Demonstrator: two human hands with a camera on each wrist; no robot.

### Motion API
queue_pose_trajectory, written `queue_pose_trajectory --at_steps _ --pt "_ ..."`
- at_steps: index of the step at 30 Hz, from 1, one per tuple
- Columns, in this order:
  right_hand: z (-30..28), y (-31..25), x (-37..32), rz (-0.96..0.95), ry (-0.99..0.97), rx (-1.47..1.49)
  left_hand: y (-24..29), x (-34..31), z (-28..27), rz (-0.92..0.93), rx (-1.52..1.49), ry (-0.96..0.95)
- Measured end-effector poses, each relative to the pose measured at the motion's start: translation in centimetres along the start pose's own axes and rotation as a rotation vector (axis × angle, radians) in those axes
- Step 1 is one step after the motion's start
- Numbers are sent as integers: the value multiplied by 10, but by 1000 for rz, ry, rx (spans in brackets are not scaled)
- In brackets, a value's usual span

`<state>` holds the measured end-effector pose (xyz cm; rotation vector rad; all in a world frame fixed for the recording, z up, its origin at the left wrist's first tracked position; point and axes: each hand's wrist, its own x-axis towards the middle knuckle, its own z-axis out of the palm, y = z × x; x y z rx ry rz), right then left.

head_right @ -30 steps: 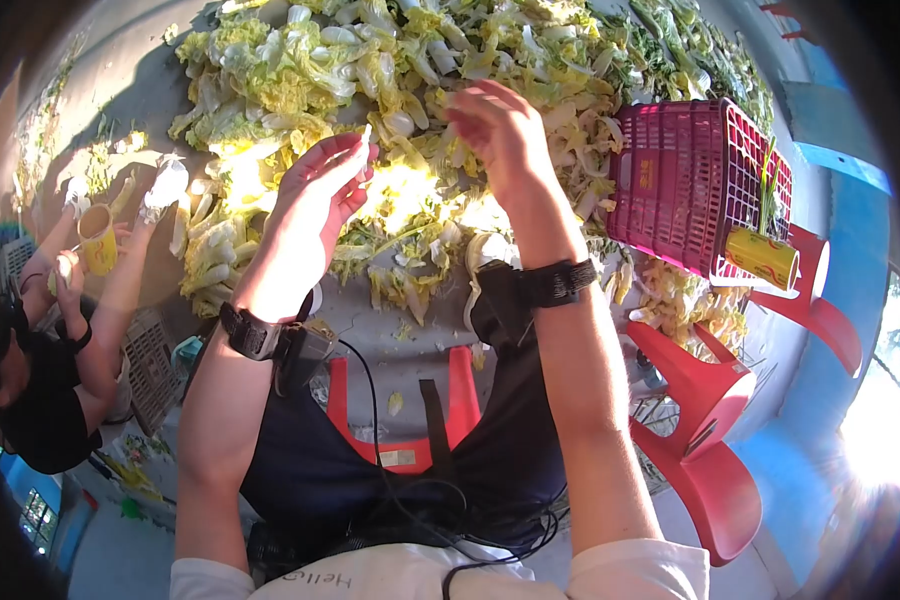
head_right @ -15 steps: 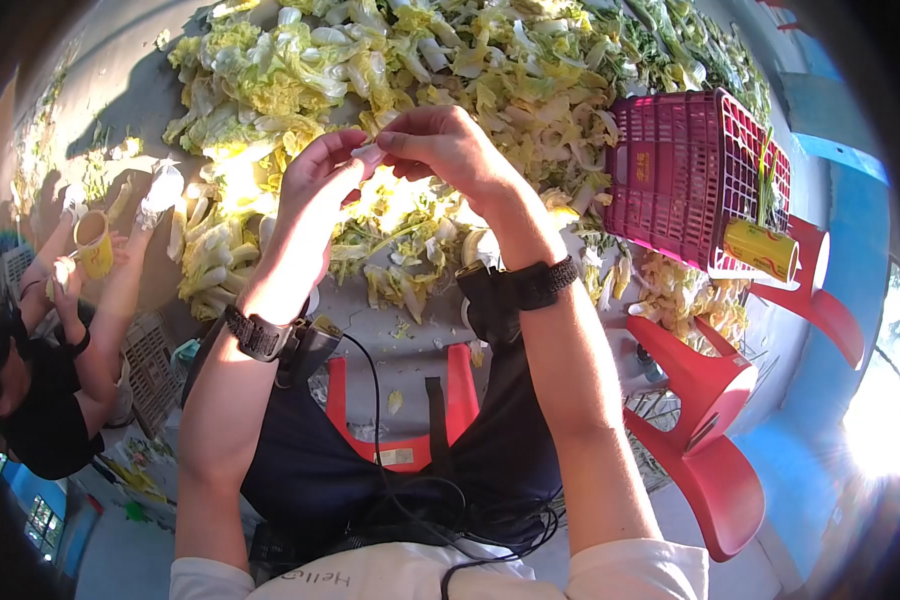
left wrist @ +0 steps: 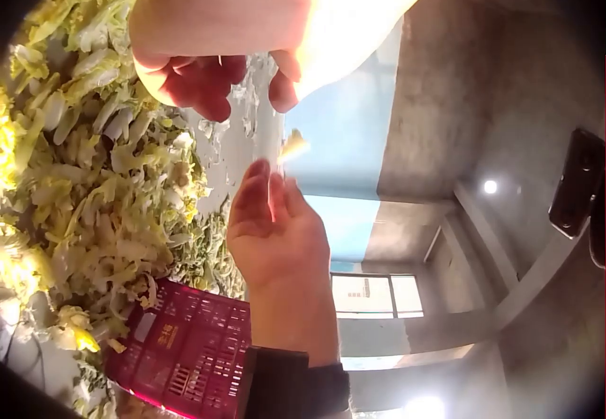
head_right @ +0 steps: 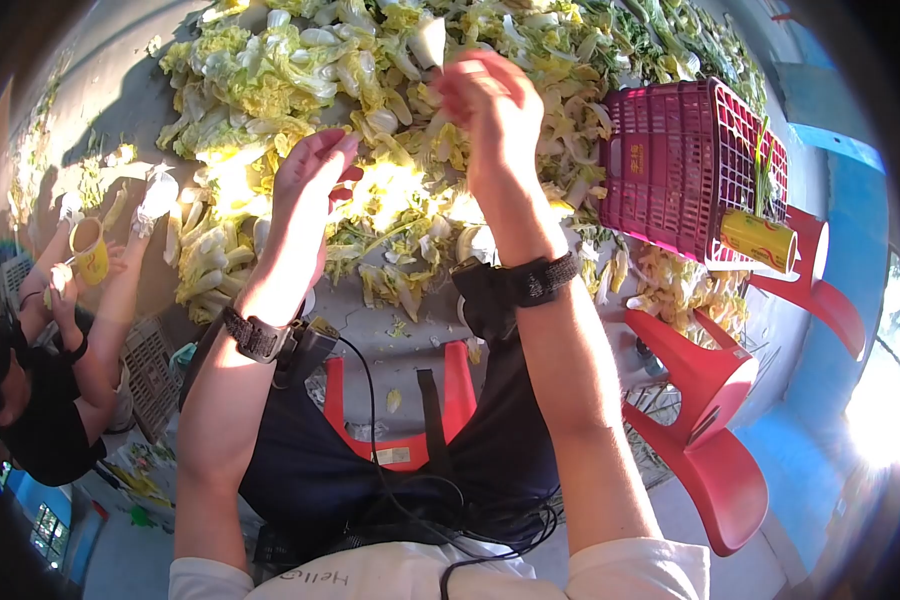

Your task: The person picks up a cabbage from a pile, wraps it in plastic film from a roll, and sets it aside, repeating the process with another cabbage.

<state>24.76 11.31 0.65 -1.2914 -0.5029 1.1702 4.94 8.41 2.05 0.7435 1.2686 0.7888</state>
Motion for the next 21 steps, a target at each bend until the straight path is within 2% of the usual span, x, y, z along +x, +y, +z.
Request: queue_pose_trajectory --at_steps 2,6,7,10,17,21 --pt "-16 13 13 -93 353 225 -1 4 -5 -7 -50 21" --pt "-29 21 19 259 175 333 -1 2 -5 -47 -56 70" --pt "-23 21 15 291 147 298 -1 1 -5 -62 -85 63" --pt "-10 17 7 256 -29 150 -1 2 -4 -51 -118 82" --pt "1 23 1 301 -120 -90 5 5 -21 16 -333 301" --pt "-2 39 1 324 -155 -232 10 5 -43 36 -449 336"
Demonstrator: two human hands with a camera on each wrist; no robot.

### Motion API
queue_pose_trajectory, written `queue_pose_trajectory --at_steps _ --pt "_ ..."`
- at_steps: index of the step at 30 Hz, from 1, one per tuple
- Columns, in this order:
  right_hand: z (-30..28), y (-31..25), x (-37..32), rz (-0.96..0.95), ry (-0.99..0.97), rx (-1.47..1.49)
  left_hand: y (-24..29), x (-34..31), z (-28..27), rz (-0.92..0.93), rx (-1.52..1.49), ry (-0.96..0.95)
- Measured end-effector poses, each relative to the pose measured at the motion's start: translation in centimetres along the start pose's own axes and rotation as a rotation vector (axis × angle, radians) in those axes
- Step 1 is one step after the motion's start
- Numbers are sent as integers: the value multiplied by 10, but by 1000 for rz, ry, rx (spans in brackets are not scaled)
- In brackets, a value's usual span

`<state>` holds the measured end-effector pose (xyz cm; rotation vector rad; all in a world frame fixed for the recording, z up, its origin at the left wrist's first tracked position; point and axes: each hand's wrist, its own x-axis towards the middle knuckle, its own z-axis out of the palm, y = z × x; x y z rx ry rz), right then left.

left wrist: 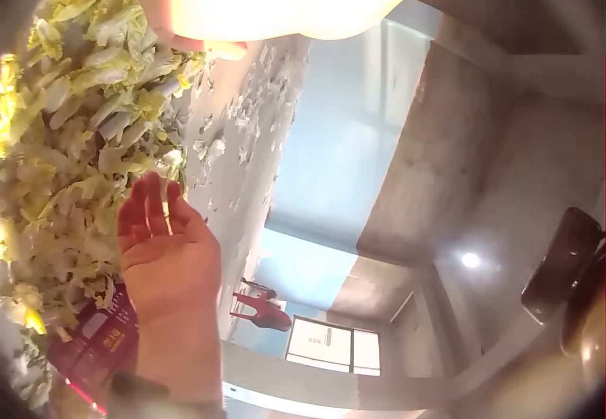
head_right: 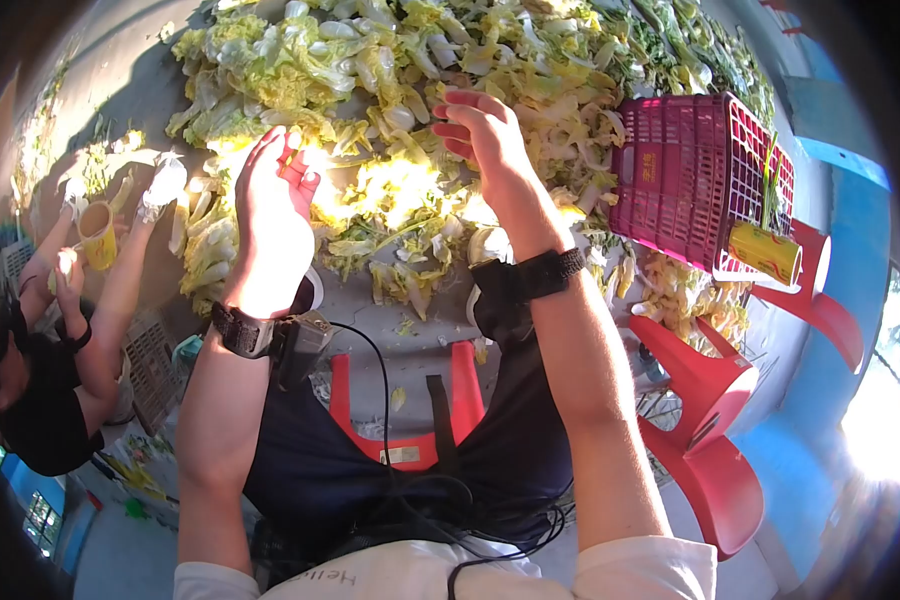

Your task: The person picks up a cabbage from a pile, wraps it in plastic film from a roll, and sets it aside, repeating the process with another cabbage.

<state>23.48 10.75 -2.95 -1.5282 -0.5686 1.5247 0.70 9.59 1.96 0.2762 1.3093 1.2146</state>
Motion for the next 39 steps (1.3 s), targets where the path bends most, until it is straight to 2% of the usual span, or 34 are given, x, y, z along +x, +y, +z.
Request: queue_pose_trajectory --at_steps 3,6,7,8,9,11,12,13,15,18,19,21,27,34,36,39 --pt "-1 16 5 38 68 -226 17 12 -19 -38 -126 7" --pt "-12 80 33 76 96 -485 40 17 -35 14 -228 28" --pt "-22 115 46 151 53 -458 45 17 -38 34 -245 35" --pt "-33 136 57 373 -74 -651 54 15 -35 -2 -293 85" --pt "-36 168 68 466 -89 -667 59 13 -37 3 -304 73" --pt "-31 210 84 518 -115 -731 63 13 -40 20 -325 39" --pt "-39 251 106 460 -126 -833 59 16 -47 23 -364 -49" --pt "-39 293 131 399 -136 -924 65 10 -40 -7 -377 64" --pt "-11 326 144 218 -10 -983 66 13 -44 -69 -424 29" --pt "56 324 141 113 3 -1053 68 6 -34 -93 -403 40" --pt "73 318 139 98 2 -1077 70 2 -28 -83 -329 129" --pt "90 315 128 87 1 -1126 68 -1 -25 -127 -299 130" --pt "100 307 98 68 -66 -1174 55 3 -17 -146 -363 111" --pt "117 322 44 22 -345 -1200 61 0 -22 -128 -393 65" --pt "112 311 38 -23 -373 -1192 65 -3 -21 -141 -367 61" --pt "105 260 33 -116 -364 -1165 60 -3 -18 -111 -365 51"
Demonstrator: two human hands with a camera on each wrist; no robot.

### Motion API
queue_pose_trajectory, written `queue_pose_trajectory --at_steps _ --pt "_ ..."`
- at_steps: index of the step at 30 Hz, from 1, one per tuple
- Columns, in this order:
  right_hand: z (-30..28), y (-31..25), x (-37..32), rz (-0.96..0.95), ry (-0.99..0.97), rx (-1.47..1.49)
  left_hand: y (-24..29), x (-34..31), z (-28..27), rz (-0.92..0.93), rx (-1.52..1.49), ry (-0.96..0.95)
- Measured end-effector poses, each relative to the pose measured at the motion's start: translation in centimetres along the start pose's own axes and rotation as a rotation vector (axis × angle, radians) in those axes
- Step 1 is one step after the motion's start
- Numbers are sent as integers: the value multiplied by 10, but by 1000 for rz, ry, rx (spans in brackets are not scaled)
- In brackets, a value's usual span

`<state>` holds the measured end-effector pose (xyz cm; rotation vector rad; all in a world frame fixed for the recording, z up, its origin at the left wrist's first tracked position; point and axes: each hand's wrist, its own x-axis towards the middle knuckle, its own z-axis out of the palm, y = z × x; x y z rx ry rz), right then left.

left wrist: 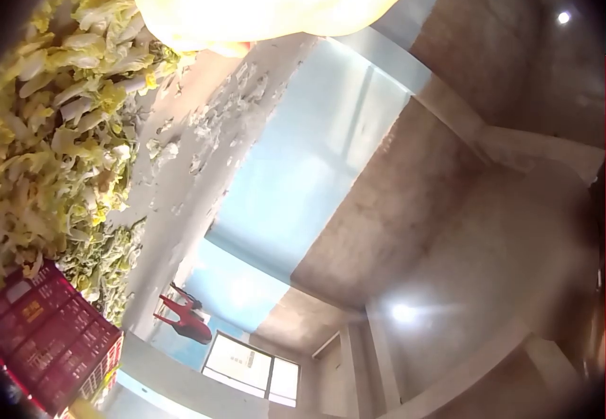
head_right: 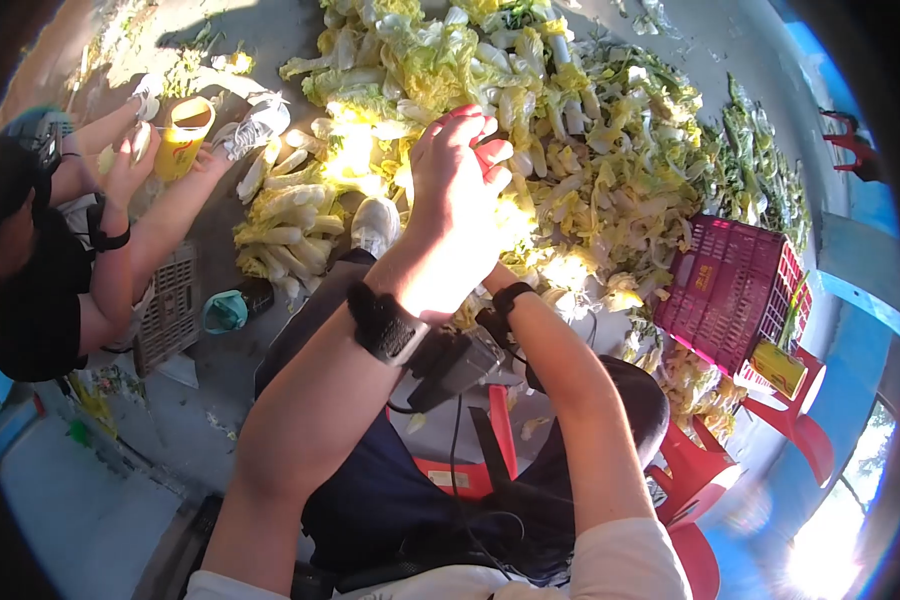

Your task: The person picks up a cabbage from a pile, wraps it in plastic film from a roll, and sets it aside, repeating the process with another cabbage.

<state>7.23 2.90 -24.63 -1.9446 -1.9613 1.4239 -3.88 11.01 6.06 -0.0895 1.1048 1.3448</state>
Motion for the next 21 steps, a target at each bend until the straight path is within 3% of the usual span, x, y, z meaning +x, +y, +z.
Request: queue_pose_trajectory --at_steps 5,8,10,11,12,13,16,18,21 --pt "-102 -61 -28 -90 56 38 2 -7 -8 -6 10 -83" --pt "-126 -44 -51 -176 139 170 8 -9 -25 16 -23 -196" --pt "-142 -43 -72 -357 227 83 18 -19 -31 18 -11 -104" --pt "-157 -45 -85 -543 327 -99 17 -11 -43 17 -51 -167" --pt "-181 -61 -105 -728 423 -286 24 -26 -42 47 -65 -107" --pt "-207 -72 -118 -733 411 -397 26 -31 -47 67 -76 -138" --pt "-285 -101 -147 -425 415 -357 25 -42 -64 98 -101 -226" --pt "-334 -95 -151 -572 742 -471 25 -54 -63 153 54 -170" --pt "-411 -80 -159 -601 875 -324 10 -40 -71 107 25 -239"
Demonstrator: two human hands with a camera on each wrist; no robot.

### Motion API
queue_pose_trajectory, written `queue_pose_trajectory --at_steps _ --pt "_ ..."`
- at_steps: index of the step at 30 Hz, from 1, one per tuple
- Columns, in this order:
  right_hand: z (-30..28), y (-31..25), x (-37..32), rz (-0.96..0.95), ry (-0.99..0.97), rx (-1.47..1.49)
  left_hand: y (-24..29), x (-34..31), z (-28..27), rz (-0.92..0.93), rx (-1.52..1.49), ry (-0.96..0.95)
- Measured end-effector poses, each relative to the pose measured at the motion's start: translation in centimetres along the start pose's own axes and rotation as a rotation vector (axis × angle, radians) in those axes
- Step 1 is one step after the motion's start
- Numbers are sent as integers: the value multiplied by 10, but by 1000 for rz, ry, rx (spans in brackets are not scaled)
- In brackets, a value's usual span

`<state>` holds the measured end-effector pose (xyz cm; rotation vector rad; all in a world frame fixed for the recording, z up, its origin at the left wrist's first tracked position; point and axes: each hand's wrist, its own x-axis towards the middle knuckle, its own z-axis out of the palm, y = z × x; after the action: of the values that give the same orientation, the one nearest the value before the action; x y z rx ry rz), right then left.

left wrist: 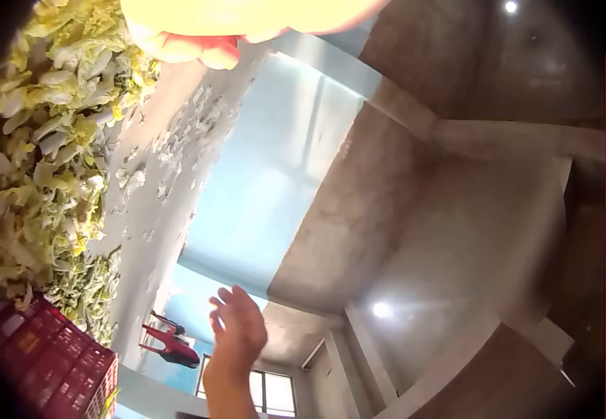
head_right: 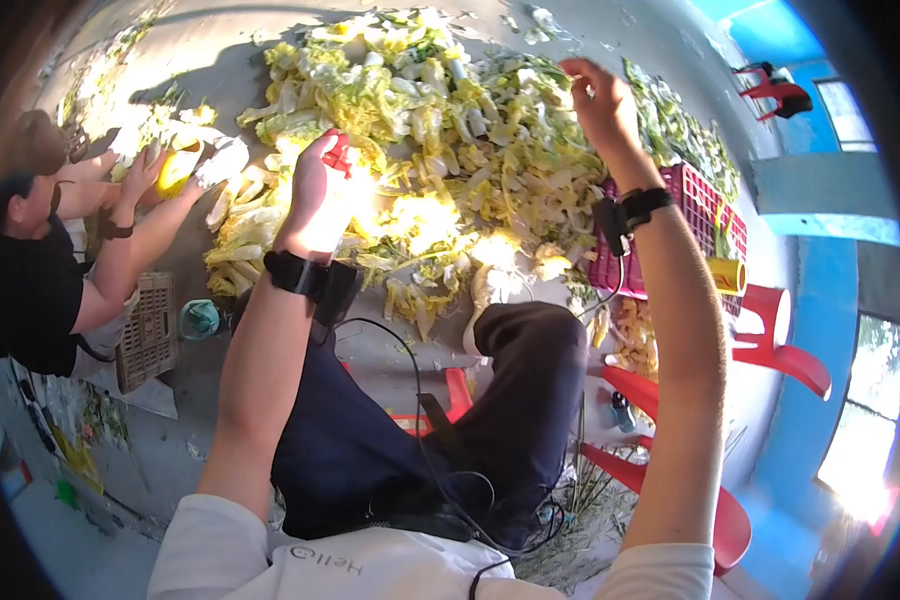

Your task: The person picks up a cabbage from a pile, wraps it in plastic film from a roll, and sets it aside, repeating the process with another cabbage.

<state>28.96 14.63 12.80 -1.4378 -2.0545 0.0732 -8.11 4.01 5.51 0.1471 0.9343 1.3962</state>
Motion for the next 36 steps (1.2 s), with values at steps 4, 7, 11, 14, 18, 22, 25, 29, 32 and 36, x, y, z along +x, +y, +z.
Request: queue_pose_trajectory --at_steps 4,7,11,14,18,22,25,29,32,36 --pt "-63 -40 -23 -45 -90 193 -12 -12 12 -116 -97 -110" --pt "-102 -135 -73 -145 -309 57 -19 -17 8 -76 68 -185" --pt "-117 -199 -131 -121 -485 141 -25 -27 -35 -163 60 -297" --pt "-117 -222 -159 -225 -437 195 -17 -77 -50 -20 256 -375" --pt "-124 -256 -187 -165 -504 226 -3 -119 -66 -181 -37 -218" --pt "-137 -296 -209 -213 -606 285 -5 -139 -79 -152 63 -135" --pt "-141 -313 -220 -236 -674 379 -8 -133 -91 -151 57 -107" --pt "-140 -291 -218 -168 -562 337 -13 -126 -99 -86 92 -43" --pt "-146 -249 -208 136 -463 392 -11 -134 -93 -45 191 -16" --pt "-78 -177 -228 695 -112 970 -15 -133 -88 12 443 87"
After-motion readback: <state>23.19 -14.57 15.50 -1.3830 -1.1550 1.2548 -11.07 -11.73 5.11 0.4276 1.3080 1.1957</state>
